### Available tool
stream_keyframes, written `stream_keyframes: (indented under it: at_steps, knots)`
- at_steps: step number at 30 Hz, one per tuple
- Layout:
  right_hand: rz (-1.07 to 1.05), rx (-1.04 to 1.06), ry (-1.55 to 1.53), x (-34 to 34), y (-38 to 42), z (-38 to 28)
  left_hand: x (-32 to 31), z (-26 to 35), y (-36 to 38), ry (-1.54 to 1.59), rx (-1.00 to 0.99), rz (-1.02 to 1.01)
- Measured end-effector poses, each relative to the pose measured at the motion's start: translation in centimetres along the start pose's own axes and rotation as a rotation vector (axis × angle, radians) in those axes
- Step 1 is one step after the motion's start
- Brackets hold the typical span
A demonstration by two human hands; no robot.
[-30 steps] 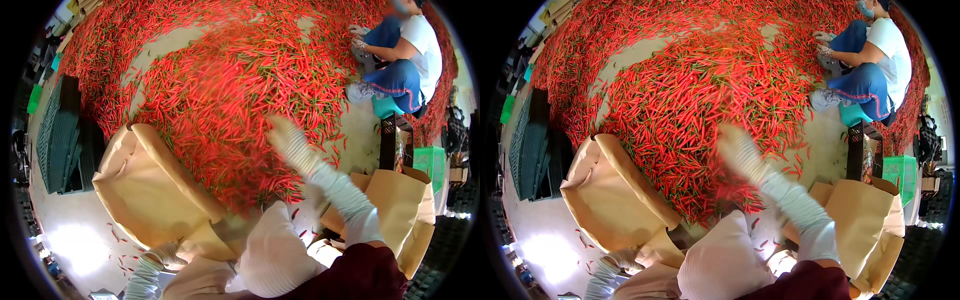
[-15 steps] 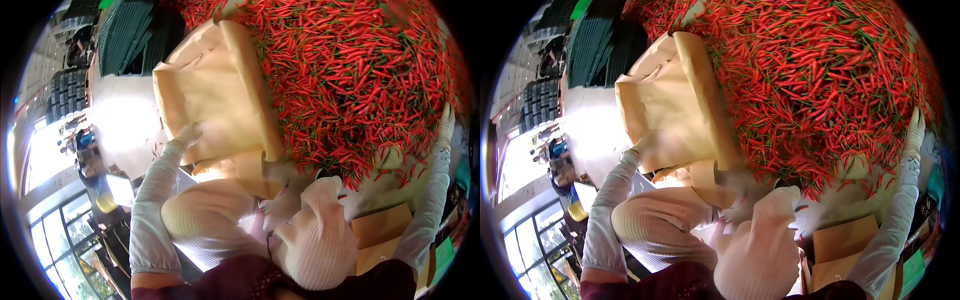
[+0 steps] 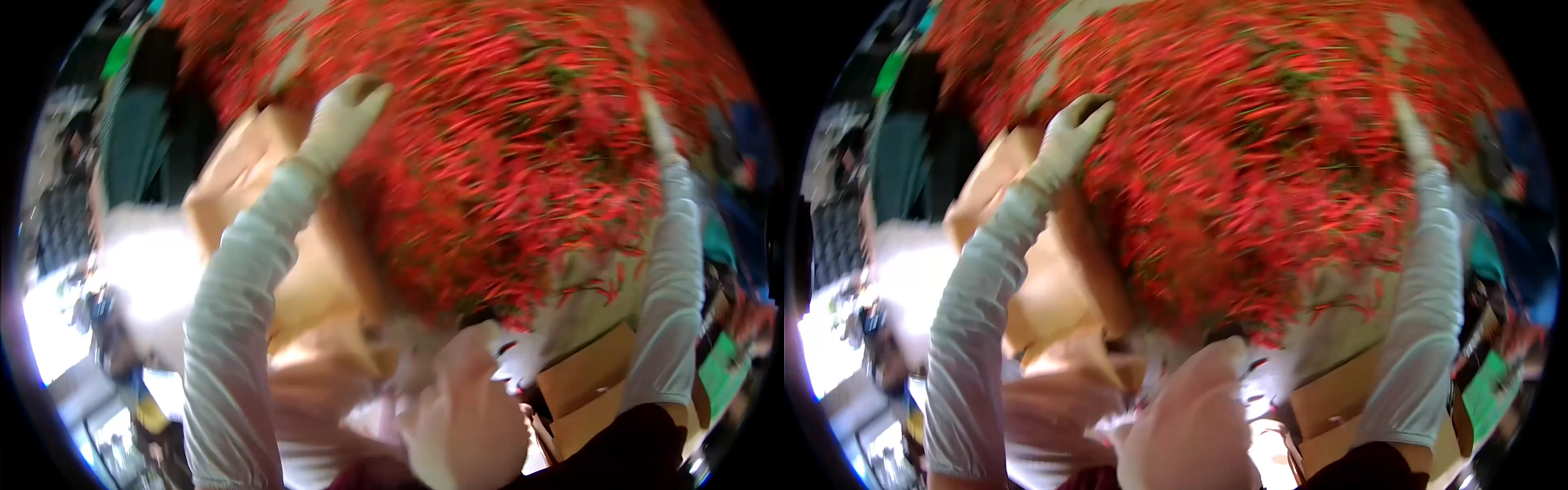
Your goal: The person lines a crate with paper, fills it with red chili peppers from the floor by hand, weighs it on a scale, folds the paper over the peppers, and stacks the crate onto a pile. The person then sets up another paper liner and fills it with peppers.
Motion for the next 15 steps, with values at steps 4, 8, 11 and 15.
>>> stream_keyframes:
  at_steps: [4,8,11,15]
  knots:
    - [0.075,-0.211,-0.188,-2.6,1.0,-0.6,-7.7,0.0,-4.9,0.291,0.115,-0.153]
    - [0.101,-0.217,-0.292,-6.9,4.7,-5.7,-10.0,2.0,-4.0,0.609,0.096,-0.212]
    - [-0.002,-0.181,-0.375,-7.4,5.4,-4.8,-13.8,3.5,-2.3,0.802,0.123,-0.308]
    - [-0.089,-0.011,-0.617,-5.9,3.6,-0.1,-16.2,3.9,-3.6,0.787,0.001,-0.278]
Point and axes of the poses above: each hand's wrist, its own y-axis away from the middle knuckle, its own x-axis out of the back of the hand, z = x × y, the point moved 2 cm from there along -y, towards the middle knuckle, and after that the axes turned 8 degrees about -y, right-handed, at the moved point
